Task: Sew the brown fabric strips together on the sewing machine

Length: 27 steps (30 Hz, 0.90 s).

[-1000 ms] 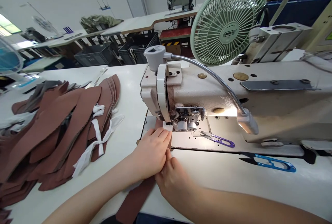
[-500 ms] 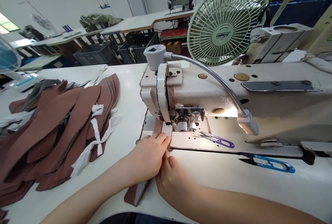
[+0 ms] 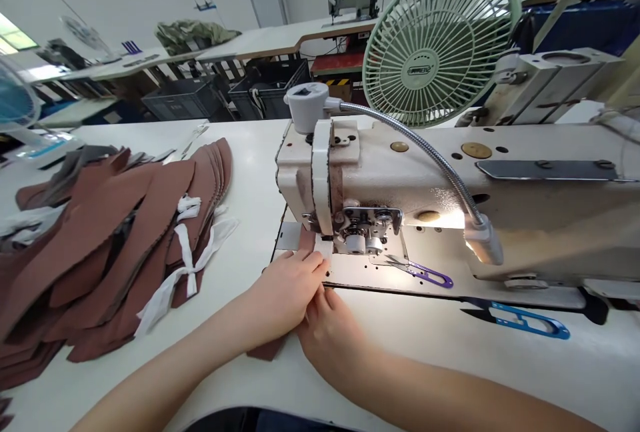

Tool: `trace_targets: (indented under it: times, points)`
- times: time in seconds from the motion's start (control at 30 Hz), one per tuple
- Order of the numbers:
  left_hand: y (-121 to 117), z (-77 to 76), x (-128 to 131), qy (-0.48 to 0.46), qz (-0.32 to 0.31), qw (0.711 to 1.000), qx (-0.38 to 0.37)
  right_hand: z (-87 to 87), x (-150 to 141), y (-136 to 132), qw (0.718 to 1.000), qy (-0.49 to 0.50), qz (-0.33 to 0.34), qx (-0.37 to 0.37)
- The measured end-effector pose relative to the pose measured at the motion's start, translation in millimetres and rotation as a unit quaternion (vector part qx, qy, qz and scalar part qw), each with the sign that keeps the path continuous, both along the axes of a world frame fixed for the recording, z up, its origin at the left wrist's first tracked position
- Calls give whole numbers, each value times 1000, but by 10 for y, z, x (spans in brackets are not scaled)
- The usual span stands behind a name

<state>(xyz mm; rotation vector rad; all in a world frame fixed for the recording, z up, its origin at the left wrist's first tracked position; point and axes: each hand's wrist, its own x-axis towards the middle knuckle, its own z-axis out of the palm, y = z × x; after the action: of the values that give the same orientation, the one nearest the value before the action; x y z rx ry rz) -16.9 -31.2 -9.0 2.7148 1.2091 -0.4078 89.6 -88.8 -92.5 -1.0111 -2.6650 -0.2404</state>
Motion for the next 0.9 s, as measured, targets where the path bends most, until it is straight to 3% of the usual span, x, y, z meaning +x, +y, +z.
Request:
trace_targets:
  times: [0.23, 0.4, 0.57, 0.8, 0.9]
  points:
    - [78, -38, 51, 43, 21, 998, 39, 55, 16, 5, 998, -26, 52, -11]
    - [78, -58, 62, 66, 21, 996, 60, 27, 45, -19, 999, -1, 34, 8]
    - [37, -29, 15, 60, 1, 998, 25, 22, 99, -40, 1000, 13, 12, 0]
    - [59, -209, 13, 13, 10, 996, 93, -25, 173, -22, 1000, 0, 6, -22]
    - [101, -209, -14, -5, 3, 996, 90, -32, 196, 2, 1000, 1, -1, -17]
